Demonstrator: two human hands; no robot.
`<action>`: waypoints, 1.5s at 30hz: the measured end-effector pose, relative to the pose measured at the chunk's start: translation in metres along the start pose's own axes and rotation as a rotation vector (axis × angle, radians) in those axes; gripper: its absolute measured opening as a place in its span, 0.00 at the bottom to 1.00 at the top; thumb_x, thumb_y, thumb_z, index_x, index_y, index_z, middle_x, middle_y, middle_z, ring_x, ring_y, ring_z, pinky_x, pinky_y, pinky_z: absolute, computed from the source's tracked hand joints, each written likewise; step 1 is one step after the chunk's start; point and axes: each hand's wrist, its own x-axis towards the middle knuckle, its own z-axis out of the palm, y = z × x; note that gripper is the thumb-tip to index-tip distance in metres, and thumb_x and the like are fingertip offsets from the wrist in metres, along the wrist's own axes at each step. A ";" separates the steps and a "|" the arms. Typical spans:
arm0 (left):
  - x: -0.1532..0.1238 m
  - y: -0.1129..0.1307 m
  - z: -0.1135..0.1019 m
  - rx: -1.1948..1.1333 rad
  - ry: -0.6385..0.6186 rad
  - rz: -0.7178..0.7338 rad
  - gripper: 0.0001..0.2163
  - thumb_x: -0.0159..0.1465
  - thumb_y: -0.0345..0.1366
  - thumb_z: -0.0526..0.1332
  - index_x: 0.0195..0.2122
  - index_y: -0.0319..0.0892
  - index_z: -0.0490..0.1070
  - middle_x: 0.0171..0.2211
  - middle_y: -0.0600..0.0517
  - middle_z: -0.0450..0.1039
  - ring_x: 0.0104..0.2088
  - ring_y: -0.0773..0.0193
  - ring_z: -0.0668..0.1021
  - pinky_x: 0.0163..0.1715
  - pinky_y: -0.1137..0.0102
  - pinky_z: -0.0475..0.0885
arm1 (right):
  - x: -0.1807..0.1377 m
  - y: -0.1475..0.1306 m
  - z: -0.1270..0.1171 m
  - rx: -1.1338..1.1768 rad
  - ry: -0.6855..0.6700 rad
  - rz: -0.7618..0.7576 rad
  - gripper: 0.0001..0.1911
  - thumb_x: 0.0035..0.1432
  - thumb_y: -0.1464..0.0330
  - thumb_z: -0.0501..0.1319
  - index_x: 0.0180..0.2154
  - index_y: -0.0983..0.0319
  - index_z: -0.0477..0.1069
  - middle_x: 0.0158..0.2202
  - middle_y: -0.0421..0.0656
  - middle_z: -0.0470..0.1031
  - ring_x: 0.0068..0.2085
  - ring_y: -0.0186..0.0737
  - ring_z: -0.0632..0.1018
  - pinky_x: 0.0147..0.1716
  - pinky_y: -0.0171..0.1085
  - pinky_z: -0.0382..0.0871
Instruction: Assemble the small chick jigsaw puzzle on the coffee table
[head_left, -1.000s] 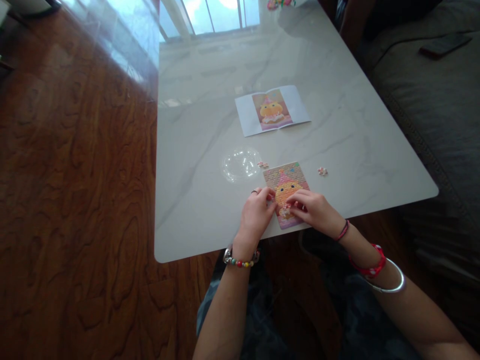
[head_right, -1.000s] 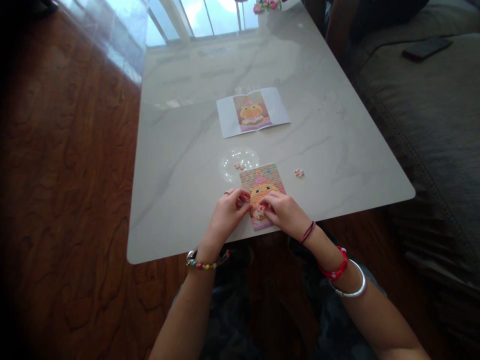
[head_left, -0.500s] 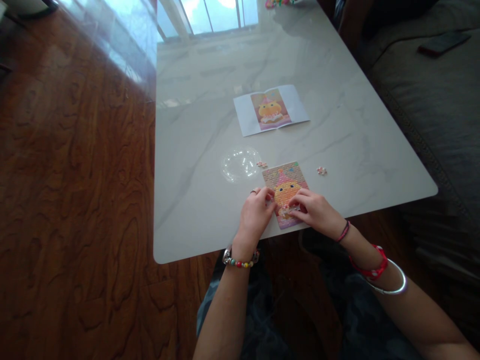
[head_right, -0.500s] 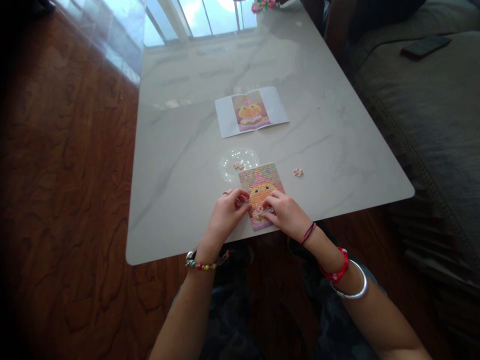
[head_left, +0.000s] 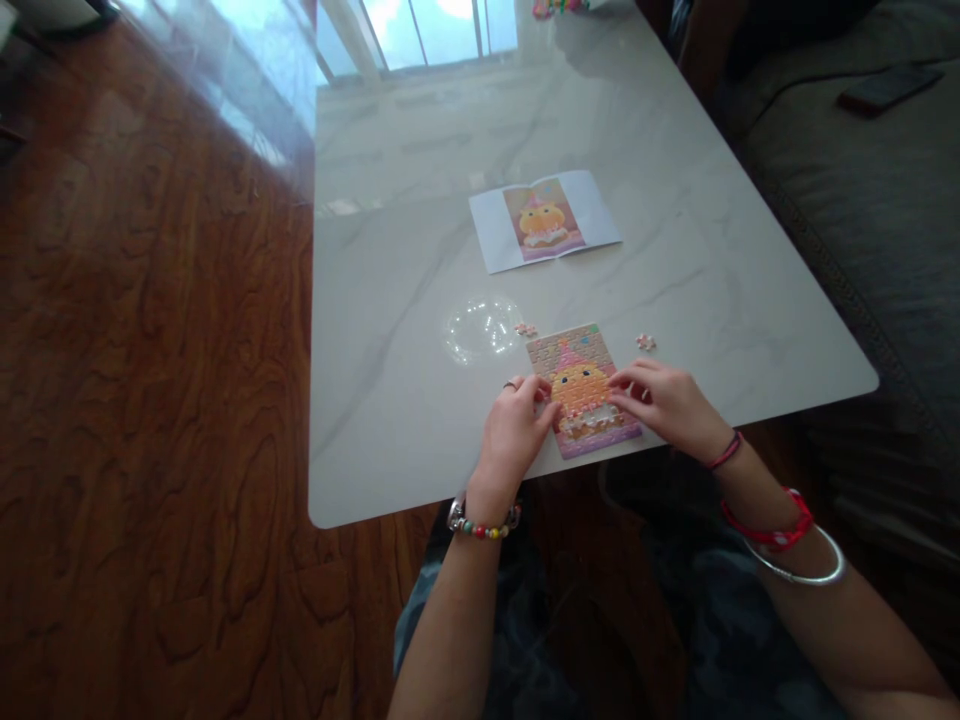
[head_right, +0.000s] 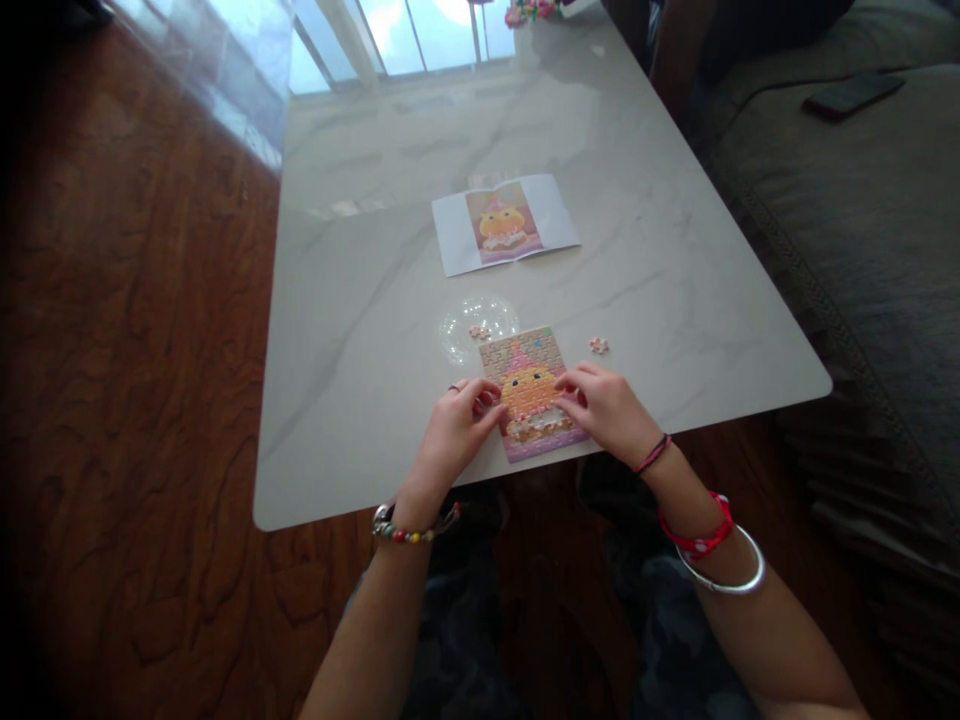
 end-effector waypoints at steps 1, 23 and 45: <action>0.000 0.000 0.000 0.002 0.002 0.002 0.04 0.57 0.33 0.57 0.33 0.42 0.66 0.31 0.52 0.67 0.31 0.67 0.70 0.33 0.69 0.67 | 0.001 0.010 -0.006 -0.036 0.063 0.043 0.07 0.52 0.67 0.58 0.33 0.62 0.70 0.31 0.42 0.68 0.26 0.32 0.69 0.31 0.36 0.67; -0.002 0.003 0.006 -0.016 -0.150 0.192 0.10 0.54 0.32 0.59 0.38 0.46 0.68 0.38 0.53 0.65 0.29 0.71 0.71 0.33 0.71 0.70 | 0.021 0.063 -0.008 -0.210 0.256 -0.006 0.11 0.54 0.67 0.55 0.39 0.60 0.70 0.39 0.47 0.68 0.43 0.46 0.68 0.44 0.46 0.62; -0.002 0.003 0.007 0.000 -0.158 0.157 0.04 0.53 0.32 0.60 0.30 0.42 0.67 0.35 0.53 0.61 0.28 0.72 0.70 0.32 0.71 0.70 | 0.016 0.049 -0.007 -0.125 0.156 0.025 0.06 0.52 0.66 0.57 0.32 0.62 0.69 0.32 0.45 0.68 0.35 0.40 0.71 0.37 0.40 0.66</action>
